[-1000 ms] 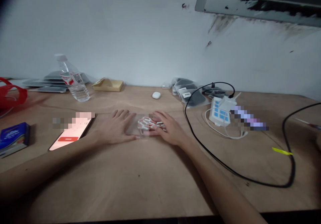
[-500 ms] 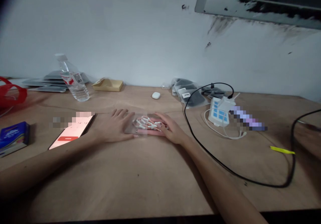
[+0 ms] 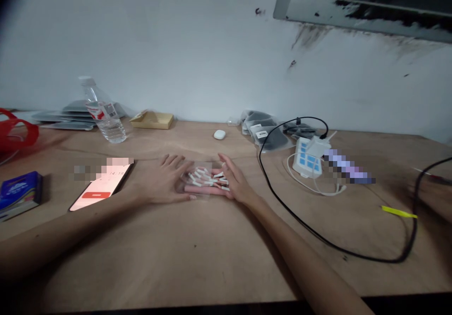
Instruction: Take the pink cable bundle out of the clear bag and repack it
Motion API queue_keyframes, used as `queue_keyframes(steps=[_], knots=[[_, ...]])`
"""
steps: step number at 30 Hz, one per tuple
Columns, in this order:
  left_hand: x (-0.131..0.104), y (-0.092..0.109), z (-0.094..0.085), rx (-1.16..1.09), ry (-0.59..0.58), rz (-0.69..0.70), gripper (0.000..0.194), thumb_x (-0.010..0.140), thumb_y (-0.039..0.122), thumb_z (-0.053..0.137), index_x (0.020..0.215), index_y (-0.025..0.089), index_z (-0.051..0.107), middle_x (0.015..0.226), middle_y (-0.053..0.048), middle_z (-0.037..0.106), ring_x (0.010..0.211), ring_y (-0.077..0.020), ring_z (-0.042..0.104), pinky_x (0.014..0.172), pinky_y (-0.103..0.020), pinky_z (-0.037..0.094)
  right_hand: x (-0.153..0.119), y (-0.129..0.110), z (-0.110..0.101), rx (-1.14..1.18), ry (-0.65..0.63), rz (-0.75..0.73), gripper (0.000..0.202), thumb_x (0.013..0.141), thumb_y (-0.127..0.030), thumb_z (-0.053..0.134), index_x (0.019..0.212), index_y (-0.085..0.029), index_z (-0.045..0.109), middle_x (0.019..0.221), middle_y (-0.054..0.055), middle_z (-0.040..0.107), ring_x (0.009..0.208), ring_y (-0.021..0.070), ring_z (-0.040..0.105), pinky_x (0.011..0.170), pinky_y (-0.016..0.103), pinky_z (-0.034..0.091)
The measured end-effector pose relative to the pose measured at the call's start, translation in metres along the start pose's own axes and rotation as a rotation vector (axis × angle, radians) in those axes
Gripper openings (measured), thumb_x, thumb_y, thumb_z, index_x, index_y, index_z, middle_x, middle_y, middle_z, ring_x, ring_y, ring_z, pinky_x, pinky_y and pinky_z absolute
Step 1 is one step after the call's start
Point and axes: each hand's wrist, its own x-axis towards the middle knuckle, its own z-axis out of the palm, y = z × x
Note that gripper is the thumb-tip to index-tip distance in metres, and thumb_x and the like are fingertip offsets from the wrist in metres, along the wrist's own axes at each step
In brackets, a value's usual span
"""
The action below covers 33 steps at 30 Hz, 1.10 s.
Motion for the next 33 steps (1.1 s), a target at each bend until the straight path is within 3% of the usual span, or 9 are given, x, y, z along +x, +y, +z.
queue_keyframes(steps=[4, 9, 11, 14, 17, 20, 23, 27, 33], knots=[[0.000, 0.001, 0.001, -0.019, -0.010, -0.010, 0.082, 0.078, 0.077, 0.058, 0.137, 0.021, 0.050, 0.130, -0.016, 0.054, 0.117, -0.0380, 0.048, 0.100, -0.054, 0.037, 0.002, -0.001, 0.015, 0.137, 0.126, 0.059, 0.067, 0.101, -0.066, 0.020, 0.155, -0.027, 0.032, 0.162, 0.010, 0.035, 0.147, 0.0286, 0.036, 0.114, 0.051, 0.040], [0.001, 0.000, 0.001, -0.037, 0.004, 0.026, 0.081, 0.078, 0.079, 0.057, 0.136, 0.022, 0.049, 0.129, -0.015, 0.055, 0.117, -0.0371, 0.048, 0.100, -0.053, 0.037, 0.009, 0.006, 0.026, 0.158, 0.227, 0.183, 0.071, 0.101, -0.066, 0.009, 0.151, -0.026, 0.040, 0.156, 0.011, 0.046, 0.144, 0.0283, 0.043, 0.109, 0.051, 0.046], [0.001, -0.002, 0.000, -0.058, 0.006, 0.031, 0.080, 0.078, 0.079, 0.057, 0.135, 0.023, 0.050, 0.128, -0.014, 0.056, 0.118, -0.0364, 0.049, 0.101, -0.052, 0.037, 0.009, 0.006, 0.019, 0.183, 0.193, 0.194, 0.070, 0.101, -0.065, 0.008, 0.150, -0.026, 0.042, 0.154, 0.011, 0.049, 0.139, 0.0283, 0.049, 0.105, 0.050, 0.049], [0.002, -0.006, -0.003, -0.065, -0.009, 0.016, 0.077, 0.080, 0.078, 0.056, 0.134, 0.024, 0.051, 0.127, -0.012, 0.057, 0.118, -0.0350, 0.050, 0.102, -0.050, 0.038, 0.005, 0.003, -0.006, 0.132, 0.021, 0.072, 0.064, 0.102, -0.065, 0.019, 0.149, -0.029, 0.043, 0.153, 0.010, 0.050, 0.134, 0.0287, 0.055, 0.105, 0.050, 0.050], [0.003, -0.011, -0.006, -0.048, -0.025, -0.008, 0.078, 0.079, 0.078, 0.055, 0.134, 0.023, 0.051, 0.128, -0.013, 0.057, 0.119, -0.0356, 0.049, 0.101, -0.050, 0.039, 0.000, 0.000, -0.032, -0.083, -0.097, -0.069, 0.071, 0.096, -0.069, 0.040, 0.152, -0.025, 0.040, 0.156, 0.012, 0.045, 0.142, 0.0328, 0.044, 0.116, 0.056, 0.035], [0.003, -0.016, -0.006, -0.042, -0.026, -0.016, 0.079, 0.079, 0.079, 0.056, 0.135, 0.022, 0.051, 0.128, -0.013, 0.057, 0.121, -0.0360, 0.048, 0.103, -0.050, 0.038, -0.002, 0.000, -0.044, -0.261, -0.195, -0.134, 0.084, 0.088, -0.072, 0.053, 0.154, -0.021, 0.037, 0.157, 0.017, 0.042, 0.143, 0.0379, 0.041, 0.116, 0.060, 0.033], [0.003, -0.018, -0.004, -0.044, -0.022, -0.021, 0.076, 0.079, 0.077, 0.057, 0.134, 0.024, 0.052, 0.128, -0.012, 0.056, 0.120, -0.0357, 0.049, 0.103, -0.051, 0.037, 0.000, -0.003, -0.040, -0.333, -0.259, -0.192, 0.077, 0.092, -0.066, 0.052, 0.153, -0.022, 0.038, 0.154, 0.016, 0.046, 0.139, 0.0386, 0.047, 0.112, 0.060, 0.039], [0.002, -0.016, -0.004, -0.023, 0.003, -0.007, 0.074, 0.079, 0.075, 0.058, 0.132, 0.024, 0.053, 0.126, -0.012, 0.056, 0.117, -0.0362, 0.049, 0.101, -0.052, 0.037, 0.000, -0.010, -0.026, -0.310, -0.247, -0.216, 0.065, 0.100, -0.056, 0.042, 0.156, -0.024, 0.033, 0.153, 0.013, 0.048, 0.139, 0.0353, 0.048, 0.111, 0.058, 0.042], [0.000, -0.007, -0.010, -0.010, -0.008, 0.052, 0.079, 0.081, 0.076, 0.056, 0.136, 0.018, 0.052, 0.125, -0.015, 0.057, 0.116, -0.0375, 0.050, 0.100, -0.052, 0.038, -0.001, -0.009, -0.004, -0.325, -0.240, -0.125, 0.069, 0.104, -0.054, 0.028, 0.160, -0.014, 0.021, 0.164, 0.018, 0.026, 0.152, 0.0319, 0.026, 0.120, 0.057, 0.028]])
